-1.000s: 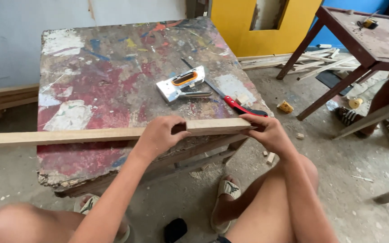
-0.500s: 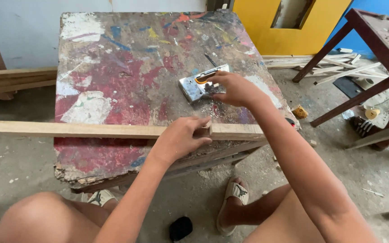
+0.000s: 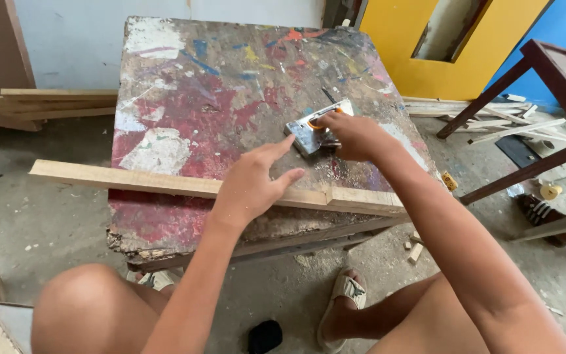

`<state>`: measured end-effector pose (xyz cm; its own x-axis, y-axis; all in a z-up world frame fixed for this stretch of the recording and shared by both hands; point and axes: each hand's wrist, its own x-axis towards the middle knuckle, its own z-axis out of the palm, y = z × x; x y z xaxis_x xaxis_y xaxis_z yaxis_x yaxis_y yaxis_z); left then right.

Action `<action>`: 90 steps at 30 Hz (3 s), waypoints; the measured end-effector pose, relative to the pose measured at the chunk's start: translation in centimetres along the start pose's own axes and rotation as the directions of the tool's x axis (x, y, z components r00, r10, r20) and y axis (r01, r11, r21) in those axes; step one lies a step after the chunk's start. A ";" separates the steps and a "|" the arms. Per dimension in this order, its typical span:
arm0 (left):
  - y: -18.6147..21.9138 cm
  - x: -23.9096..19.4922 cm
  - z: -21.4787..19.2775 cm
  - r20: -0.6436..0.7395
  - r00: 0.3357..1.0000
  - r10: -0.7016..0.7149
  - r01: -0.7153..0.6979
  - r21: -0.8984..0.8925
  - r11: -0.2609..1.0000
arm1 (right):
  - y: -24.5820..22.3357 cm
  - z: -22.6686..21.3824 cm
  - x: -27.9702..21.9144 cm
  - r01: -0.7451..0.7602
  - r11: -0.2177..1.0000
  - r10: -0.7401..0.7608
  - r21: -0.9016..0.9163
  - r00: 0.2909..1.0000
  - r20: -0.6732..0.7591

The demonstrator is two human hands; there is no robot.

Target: Sawing wooden blocks and assembling them onto a wooden strip using a staple gun

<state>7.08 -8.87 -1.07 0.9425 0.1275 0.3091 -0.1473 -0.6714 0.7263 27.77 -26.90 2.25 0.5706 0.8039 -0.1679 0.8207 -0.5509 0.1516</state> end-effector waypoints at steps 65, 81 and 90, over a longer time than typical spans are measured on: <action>17.9 -5.4 3.9 0.812 0.532 0.241 -0.507 0.077 0.859 | -10.9 6.8 -27.7 -0.277 0.275 -0.278 0.920 0.893 0.352; 15.8 -4.3 2.6 0.549 0.734 -0.400 0.429 0.083 0.900 | -23.2 9.7 -28.6 -0.222 0.649 0.670 0.727 0.620 -0.409; 16.8 -5.1 4.0 0.653 0.634 -0.415 0.430 0.148 0.891 | -19.0 9.6 -28.0 -0.318 0.555 0.776 0.768 0.532 -0.341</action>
<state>1.00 -23.72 7.13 0.8546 -0.1172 -0.5060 0.3187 -0.6510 0.6890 -3.48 -41.10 -5.32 0.9298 0.0764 0.3601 0.2969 -0.7339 -0.6110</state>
